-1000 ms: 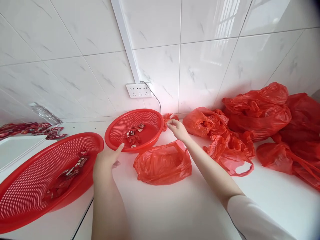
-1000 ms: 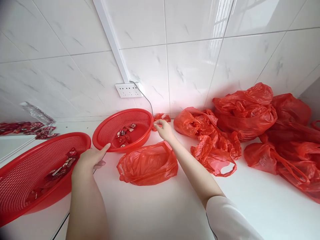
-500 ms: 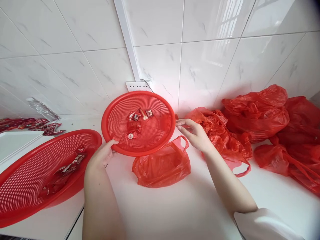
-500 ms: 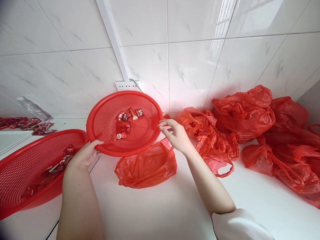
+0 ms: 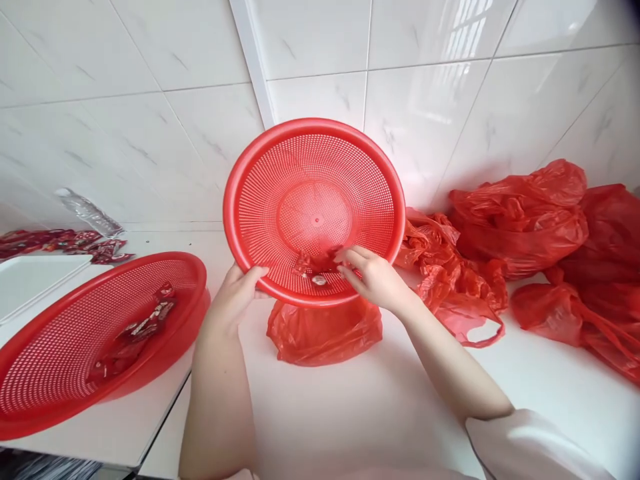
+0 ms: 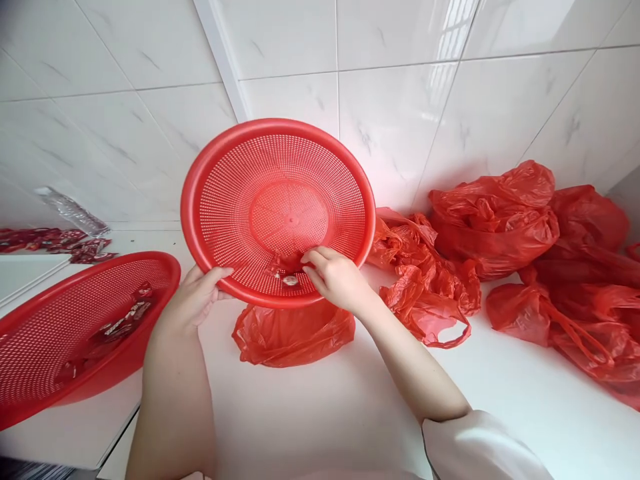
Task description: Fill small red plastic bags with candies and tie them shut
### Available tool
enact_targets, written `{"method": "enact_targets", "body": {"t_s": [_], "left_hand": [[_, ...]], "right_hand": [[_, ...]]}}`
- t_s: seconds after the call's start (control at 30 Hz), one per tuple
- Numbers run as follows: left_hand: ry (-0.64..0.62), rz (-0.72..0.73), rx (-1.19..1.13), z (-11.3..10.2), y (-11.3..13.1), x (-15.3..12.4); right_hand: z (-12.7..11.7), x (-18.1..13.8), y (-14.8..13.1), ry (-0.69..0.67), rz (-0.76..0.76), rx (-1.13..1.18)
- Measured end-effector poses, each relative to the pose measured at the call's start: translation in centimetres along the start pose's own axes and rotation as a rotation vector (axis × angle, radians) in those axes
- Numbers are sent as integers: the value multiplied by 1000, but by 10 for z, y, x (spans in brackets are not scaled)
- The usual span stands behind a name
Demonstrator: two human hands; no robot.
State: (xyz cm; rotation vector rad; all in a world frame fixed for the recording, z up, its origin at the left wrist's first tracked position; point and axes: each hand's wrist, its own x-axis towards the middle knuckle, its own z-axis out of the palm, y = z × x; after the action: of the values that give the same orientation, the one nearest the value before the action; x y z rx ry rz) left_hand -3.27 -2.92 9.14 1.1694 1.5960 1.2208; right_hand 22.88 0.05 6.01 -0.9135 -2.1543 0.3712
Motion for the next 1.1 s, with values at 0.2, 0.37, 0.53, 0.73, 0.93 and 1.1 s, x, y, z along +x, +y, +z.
{"method": "enact_targets", "body": {"t_s": [0.2, 0.37, 0.53, 0.73, 0.93, 1.1], "left_hand": [[-98, 61, 123, 11, 1, -4], [-149, 53, 110, 12, -1, -3], [-156, 52, 124, 12, 1, -4], [-38, 26, 69, 7, 0, 1], [97, 66, 68, -5, -5, 8], [98, 51, 39, -12, -7, 11]], "right_hand": [[24, 0, 4, -130, -5, 34], [51, 2, 22, -24, 260, -122], [55, 5, 38, 35, 215, -34], [48, 9, 29, 219, 410, 993], [35, 12, 20, 78, 630, 1428], [41, 10, 22, -31, 706, 1408]]}}
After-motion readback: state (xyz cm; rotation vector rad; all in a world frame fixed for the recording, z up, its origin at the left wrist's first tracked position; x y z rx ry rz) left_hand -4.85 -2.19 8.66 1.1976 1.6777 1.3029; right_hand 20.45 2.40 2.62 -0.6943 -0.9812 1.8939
